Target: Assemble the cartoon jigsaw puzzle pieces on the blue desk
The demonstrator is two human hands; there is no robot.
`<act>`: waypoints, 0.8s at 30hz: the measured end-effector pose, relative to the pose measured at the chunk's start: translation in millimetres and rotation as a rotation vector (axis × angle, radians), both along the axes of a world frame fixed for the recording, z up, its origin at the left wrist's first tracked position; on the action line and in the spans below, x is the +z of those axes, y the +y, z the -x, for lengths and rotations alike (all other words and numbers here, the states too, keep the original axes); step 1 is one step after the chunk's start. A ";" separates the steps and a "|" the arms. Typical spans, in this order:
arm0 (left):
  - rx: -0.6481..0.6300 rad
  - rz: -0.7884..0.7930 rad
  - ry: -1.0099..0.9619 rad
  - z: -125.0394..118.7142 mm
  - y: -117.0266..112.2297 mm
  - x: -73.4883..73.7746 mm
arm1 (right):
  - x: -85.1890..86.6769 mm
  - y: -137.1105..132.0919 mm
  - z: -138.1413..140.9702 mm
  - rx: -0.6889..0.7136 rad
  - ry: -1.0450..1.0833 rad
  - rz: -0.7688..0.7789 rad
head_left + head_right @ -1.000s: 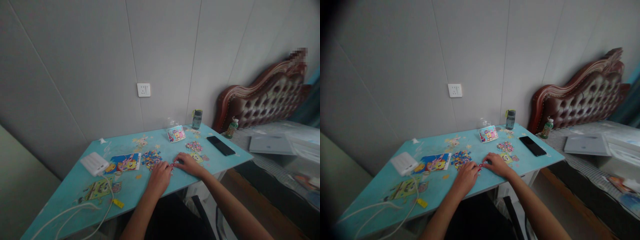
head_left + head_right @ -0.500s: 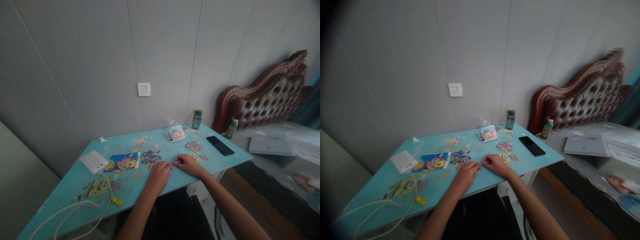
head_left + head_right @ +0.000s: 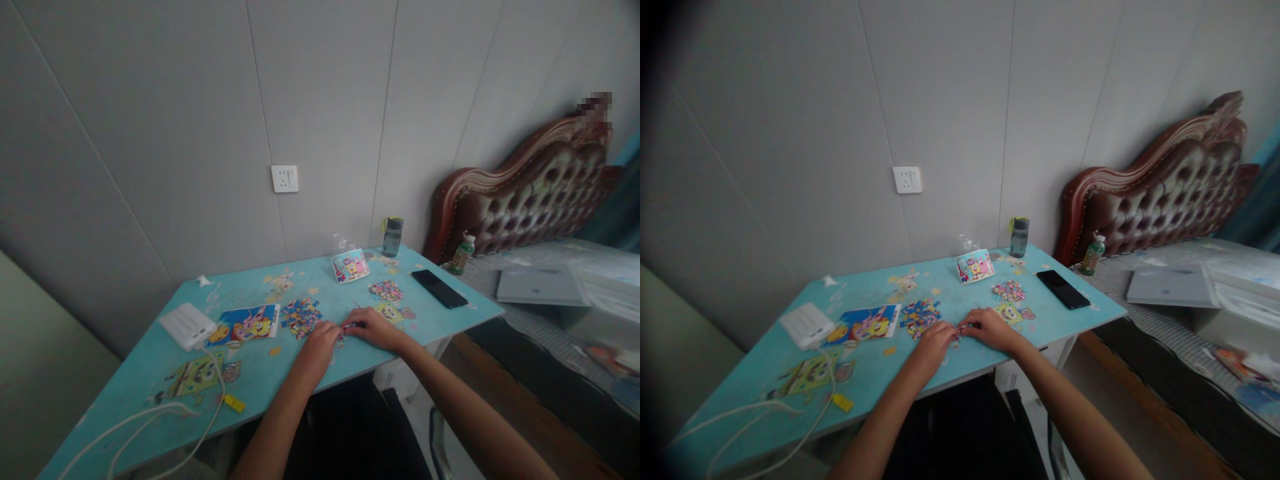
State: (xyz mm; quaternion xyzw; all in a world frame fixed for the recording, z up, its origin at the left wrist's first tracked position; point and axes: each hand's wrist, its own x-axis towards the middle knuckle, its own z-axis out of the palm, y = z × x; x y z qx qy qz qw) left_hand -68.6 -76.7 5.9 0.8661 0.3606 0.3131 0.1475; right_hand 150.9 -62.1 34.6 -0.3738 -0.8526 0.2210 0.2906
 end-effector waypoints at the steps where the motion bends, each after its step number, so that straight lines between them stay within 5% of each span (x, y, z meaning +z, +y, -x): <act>1: 0.003 0.009 -0.012 -1.2 1.1 -0.1 | -0.3 0.4 0.7 -0.005 0.001 0.004; 13: 0.125 0.159 -0.250 -12.9 1.5 4.4 | 2.5 -3.6 1.3 -0.076 0.044 0.011; 24: 0.126 0.294 -0.394 -45.4 38.4 5.0 | -4.4 6.9 -2.4 -0.275 0.198 0.006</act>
